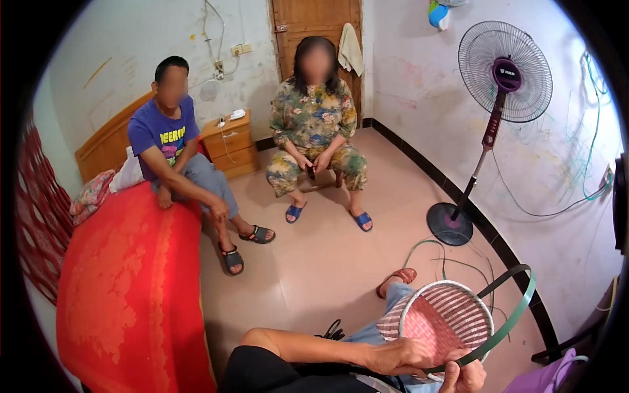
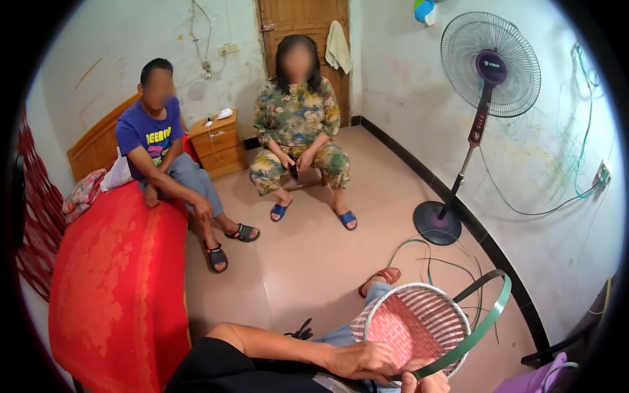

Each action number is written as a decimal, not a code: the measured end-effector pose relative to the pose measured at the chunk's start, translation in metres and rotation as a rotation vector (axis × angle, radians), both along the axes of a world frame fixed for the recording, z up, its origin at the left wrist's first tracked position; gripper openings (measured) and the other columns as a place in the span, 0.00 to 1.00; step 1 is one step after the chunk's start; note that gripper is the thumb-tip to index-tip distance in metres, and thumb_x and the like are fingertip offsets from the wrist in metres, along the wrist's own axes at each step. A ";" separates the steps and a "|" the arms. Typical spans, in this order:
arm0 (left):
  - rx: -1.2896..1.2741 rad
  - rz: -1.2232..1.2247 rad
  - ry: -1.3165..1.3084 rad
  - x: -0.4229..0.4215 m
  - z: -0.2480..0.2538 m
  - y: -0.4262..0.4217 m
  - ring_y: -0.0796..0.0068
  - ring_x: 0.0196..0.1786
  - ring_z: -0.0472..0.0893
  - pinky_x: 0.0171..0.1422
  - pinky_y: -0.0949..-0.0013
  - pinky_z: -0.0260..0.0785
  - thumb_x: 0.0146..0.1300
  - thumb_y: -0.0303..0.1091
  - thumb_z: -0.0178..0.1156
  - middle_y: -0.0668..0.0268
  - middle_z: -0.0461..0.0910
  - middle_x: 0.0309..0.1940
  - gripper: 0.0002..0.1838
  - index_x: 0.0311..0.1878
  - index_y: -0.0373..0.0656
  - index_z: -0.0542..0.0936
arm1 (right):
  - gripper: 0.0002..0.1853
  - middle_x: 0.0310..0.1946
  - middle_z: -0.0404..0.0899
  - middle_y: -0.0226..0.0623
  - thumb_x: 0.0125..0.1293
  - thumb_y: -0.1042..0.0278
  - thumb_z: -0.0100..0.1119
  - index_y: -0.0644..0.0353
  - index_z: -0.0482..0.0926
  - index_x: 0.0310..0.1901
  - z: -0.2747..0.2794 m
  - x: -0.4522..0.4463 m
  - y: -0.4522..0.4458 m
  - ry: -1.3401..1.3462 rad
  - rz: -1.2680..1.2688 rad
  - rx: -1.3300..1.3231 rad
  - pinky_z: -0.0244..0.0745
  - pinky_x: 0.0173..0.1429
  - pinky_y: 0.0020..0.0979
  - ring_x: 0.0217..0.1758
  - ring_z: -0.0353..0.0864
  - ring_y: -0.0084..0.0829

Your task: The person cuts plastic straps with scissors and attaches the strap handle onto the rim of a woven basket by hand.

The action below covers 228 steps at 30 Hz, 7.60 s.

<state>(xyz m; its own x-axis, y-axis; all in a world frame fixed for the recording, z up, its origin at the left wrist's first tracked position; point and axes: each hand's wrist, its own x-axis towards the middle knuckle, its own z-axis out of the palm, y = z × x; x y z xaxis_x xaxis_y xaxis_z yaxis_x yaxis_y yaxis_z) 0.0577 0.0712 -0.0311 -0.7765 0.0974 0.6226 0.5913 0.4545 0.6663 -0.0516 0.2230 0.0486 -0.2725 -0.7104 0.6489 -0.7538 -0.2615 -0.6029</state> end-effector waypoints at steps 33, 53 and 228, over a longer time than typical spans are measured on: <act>-0.083 0.079 -0.045 -0.001 -0.035 0.000 0.56 0.35 0.80 0.40 0.59 0.72 0.58 0.29 0.59 0.57 0.79 0.32 0.06 0.33 0.36 0.75 | 0.09 0.24 0.74 0.41 0.52 0.83 0.69 0.64 0.77 0.31 -0.048 0.000 0.003 0.115 0.089 0.132 0.67 0.29 0.39 0.25 0.74 0.41; -0.523 0.247 0.003 -0.006 -0.015 -0.009 0.64 0.37 0.77 0.52 0.58 0.69 0.48 0.34 0.65 0.64 0.76 0.29 0.15 0.39 0.39 0.79 | 0.19 0.32 0.76 0.37 0.50 0.60 0.73 0.63 0.77 0.36 -0.062 -0.018 0.018 0.225 0.009 0.243 0.70 0.38 0.34 0.35 0.75 0.37; -0.144 0.198 -0.118 -0.022 0.002 0.005 0.54 0.45 0.75 0.54 0.57 0.66 0.61 0.39 0.64 0.54 0.75 0.40 0.20 0.49 0.34 0.74 | 0.13 0.26 0.75 0.35 0.45 0.68 0.70 0.56 0.75 0.30 -0.089 -0.030 0.016 0.435 -0.144 0.215 0.62 0.39 0.39 0.32 0.75 0.40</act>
<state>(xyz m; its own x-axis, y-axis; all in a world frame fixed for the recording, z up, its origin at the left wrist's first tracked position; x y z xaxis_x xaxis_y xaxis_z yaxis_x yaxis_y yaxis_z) 0.0362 0.0765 -0.0292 -0.8553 0.0174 0.5178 0.4038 0.6485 0.6453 -0.0821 0.2392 -0.0409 -0.1145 -0.8152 0.5677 -0.9665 -0.0406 -0.2533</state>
